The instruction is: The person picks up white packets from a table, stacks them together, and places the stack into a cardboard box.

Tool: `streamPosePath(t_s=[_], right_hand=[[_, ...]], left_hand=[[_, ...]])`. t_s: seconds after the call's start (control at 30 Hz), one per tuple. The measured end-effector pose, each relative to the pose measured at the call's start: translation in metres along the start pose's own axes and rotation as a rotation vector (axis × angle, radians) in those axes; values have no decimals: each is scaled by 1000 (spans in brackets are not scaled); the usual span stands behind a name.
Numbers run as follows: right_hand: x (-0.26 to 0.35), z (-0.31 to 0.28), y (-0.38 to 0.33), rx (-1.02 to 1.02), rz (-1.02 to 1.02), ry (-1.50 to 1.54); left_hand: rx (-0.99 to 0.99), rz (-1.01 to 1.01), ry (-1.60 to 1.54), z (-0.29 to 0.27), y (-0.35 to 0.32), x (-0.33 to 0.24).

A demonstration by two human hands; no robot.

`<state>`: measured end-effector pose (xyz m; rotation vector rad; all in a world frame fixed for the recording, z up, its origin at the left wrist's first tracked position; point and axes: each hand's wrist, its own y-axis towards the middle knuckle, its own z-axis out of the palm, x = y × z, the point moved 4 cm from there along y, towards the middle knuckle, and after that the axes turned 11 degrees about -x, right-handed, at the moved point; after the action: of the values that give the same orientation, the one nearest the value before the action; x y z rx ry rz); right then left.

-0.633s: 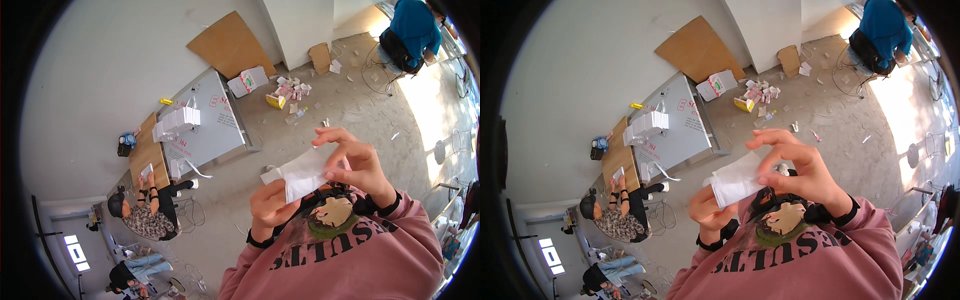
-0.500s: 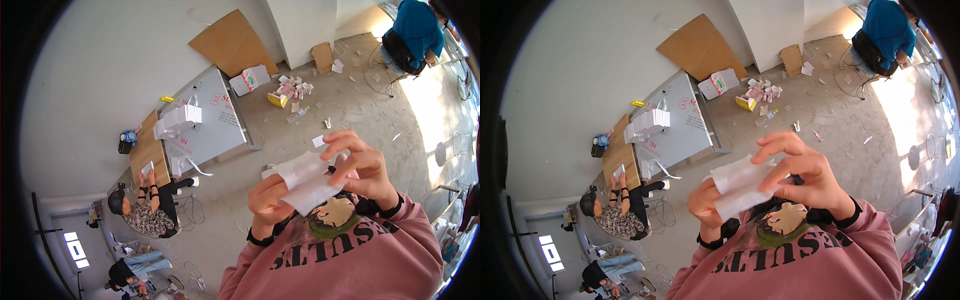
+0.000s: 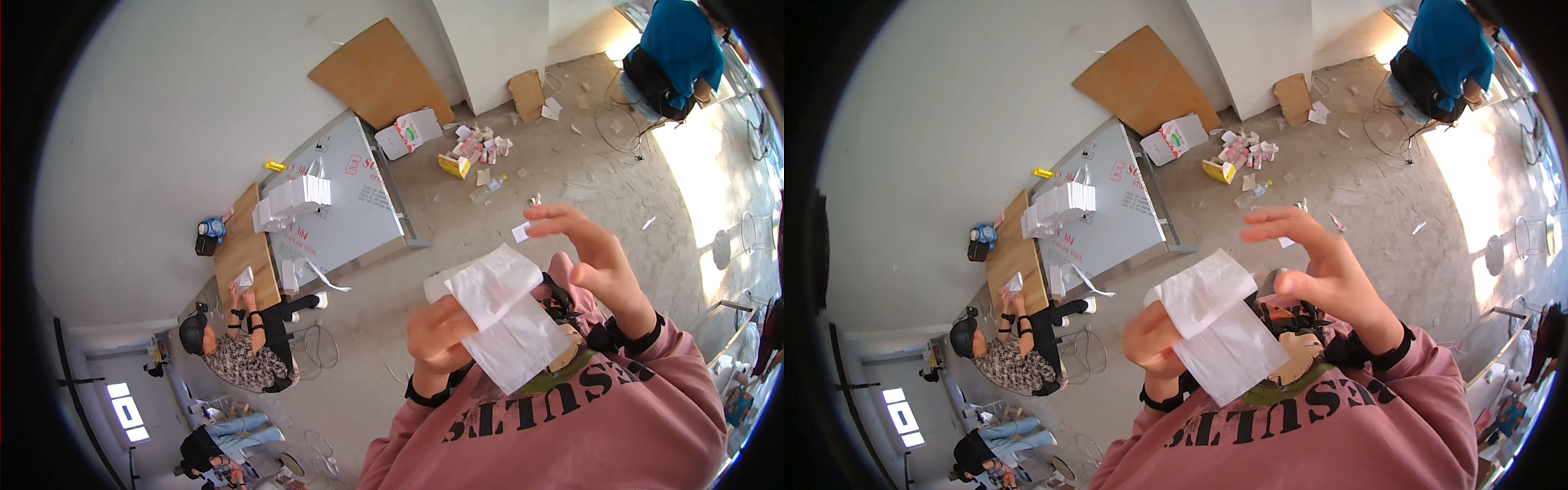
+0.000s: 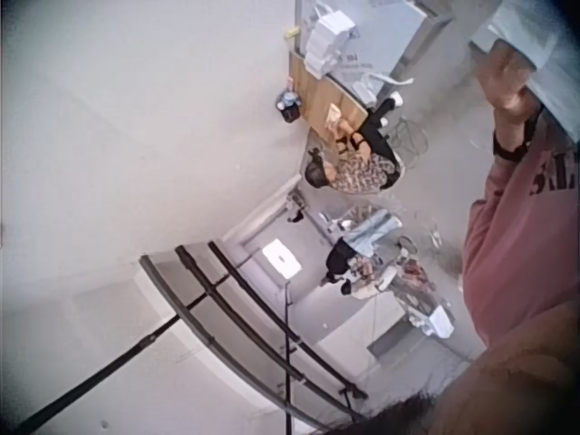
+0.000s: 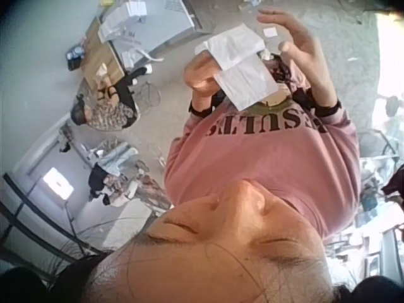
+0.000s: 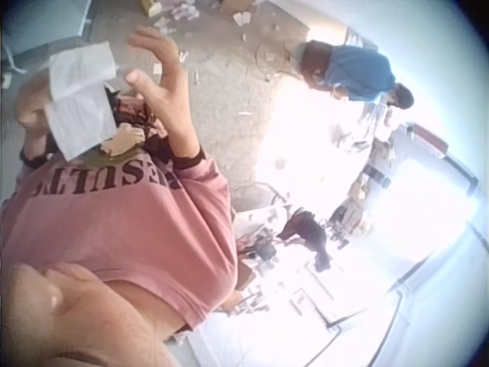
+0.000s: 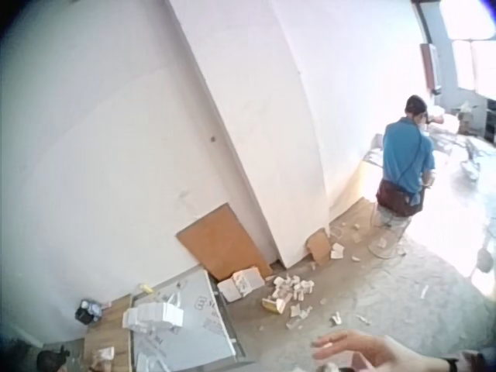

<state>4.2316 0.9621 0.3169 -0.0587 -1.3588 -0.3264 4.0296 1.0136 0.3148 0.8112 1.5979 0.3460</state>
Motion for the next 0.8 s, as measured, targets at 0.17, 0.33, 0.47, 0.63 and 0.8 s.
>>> streamPosePath(t_s=[0.17,0.33,0.47,0.63,0.8], right_hand=[[-19,3,-1,106,76,-46],[0,2,0,149,-96,48],[16,2,-3,285,-219,-106],[15,7,-4,333,-204,-49],[-29,-22,13,77,23,192]], left_hand=[[179,99,44,2,-5,-5],[173,89,42,4,5,-8],[55,27,-60,1,10,-8],[-87,-117,-37,-3,6,9],[-418,-728,-494,2,-4,38]])
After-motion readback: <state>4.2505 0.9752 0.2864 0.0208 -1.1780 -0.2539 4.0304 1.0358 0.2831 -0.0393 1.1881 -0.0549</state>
